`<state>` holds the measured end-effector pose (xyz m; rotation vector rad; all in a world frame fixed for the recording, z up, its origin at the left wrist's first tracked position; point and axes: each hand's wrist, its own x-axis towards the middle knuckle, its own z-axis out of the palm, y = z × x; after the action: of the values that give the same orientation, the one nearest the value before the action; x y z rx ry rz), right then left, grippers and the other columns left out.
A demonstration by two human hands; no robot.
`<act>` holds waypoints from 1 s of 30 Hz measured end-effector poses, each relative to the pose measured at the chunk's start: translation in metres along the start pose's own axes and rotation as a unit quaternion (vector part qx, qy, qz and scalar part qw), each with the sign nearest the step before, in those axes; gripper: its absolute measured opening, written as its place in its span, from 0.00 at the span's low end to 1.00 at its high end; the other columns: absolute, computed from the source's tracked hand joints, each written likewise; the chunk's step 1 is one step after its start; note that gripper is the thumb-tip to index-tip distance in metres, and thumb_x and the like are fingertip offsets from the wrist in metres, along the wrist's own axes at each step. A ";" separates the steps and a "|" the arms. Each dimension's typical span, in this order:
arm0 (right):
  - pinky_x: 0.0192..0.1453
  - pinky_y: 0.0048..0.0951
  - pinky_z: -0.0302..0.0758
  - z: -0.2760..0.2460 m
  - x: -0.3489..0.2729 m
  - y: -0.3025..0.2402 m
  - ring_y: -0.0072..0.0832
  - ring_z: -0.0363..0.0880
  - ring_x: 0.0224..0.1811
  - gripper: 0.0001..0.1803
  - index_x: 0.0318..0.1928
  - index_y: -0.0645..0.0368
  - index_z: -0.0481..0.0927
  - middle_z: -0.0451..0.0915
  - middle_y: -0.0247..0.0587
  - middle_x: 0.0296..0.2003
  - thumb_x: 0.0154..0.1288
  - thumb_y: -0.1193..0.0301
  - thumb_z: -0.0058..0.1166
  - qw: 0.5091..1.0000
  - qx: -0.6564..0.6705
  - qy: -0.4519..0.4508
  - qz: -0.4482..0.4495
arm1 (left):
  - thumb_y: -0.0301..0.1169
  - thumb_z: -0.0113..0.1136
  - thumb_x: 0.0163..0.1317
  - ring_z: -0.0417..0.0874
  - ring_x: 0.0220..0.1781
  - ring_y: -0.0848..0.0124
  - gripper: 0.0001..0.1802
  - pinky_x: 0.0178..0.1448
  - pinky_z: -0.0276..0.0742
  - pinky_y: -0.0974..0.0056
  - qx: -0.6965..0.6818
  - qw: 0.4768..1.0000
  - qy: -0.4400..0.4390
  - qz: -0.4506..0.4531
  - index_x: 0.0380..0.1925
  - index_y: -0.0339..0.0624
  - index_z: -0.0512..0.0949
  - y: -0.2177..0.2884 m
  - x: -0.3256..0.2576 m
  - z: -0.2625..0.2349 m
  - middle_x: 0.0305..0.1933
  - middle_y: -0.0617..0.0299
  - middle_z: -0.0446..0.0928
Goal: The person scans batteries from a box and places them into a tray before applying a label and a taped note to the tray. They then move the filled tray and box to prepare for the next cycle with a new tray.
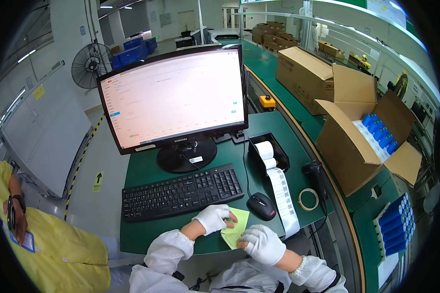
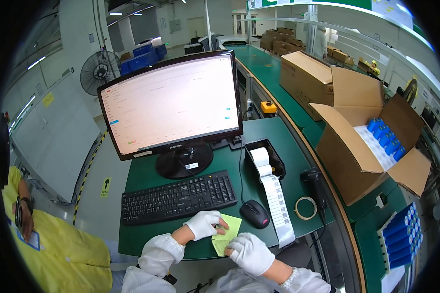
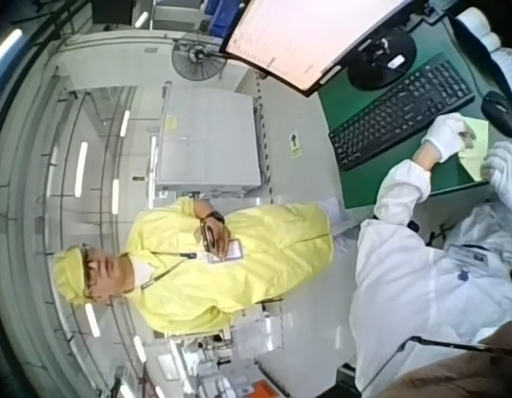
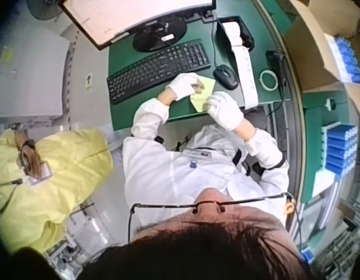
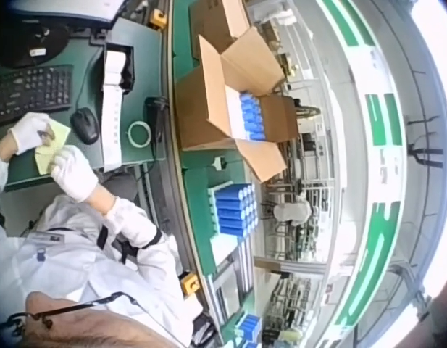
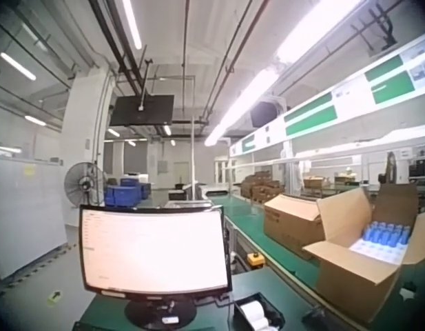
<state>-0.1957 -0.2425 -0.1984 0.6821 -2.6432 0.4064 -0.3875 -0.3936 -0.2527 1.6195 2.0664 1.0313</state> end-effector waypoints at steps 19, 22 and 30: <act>0.36 0.24 0.78 -0.084 -0.079 -0.007 0.22 0.81 0.29 0.10 0.42 0.61 0.85 0.85 0.40 0.30 0.57 0.76 0.66 0.849 0.275 0.153 0.425 | 0.39 0.70 0.56 0.84 0.35 0.71 0.23 0.45 0.79 0.68 -0.110 0.985 -0.073 -0.111 0.51 0.42 0.80 0.165 0.018 0.034 0.45 0.58 0.85; 0.44 0.30 0.79 -0.100 -0.099 -0.020 0.34 0.83 0.36 0.22 0.51 0.58 0.81 0.82 0.45 0.40 0.54 0.77 0.66 0.887 0.092 0.294 0.344 | 0.34 0.71 0.58 0.84 0.35 0.73 0.19 0.43 0.79 0.70 -0.194 0.969 0.004 -0.155 0.45 0.34 0.82 0.182 0.036 0.069 0.38 0.58 0.85; 0.45 0.24 0.78 -0.093 -0.193 -0.050 0.21 0.79 0.37 0.18 0.49 0.66 0.81 0.84 0.38 0.39 0.62 0.69 0.65 0.586 0.370 0.485 0.532 | 0.25 0.59 0.67 0.82 0.49 0.69 0.16 0.57 0.76 0.65 -0.674 0.721 0.034 -0.161 0.54 0.35 0.76 0.233 0.082 0.175 0.51 0.59 0.80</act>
<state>0.0123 -0.1731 -0.1894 -0.9055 -1.3527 1.6484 -0.1360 -0.2350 -0.1946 0.4103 0.8944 1.7679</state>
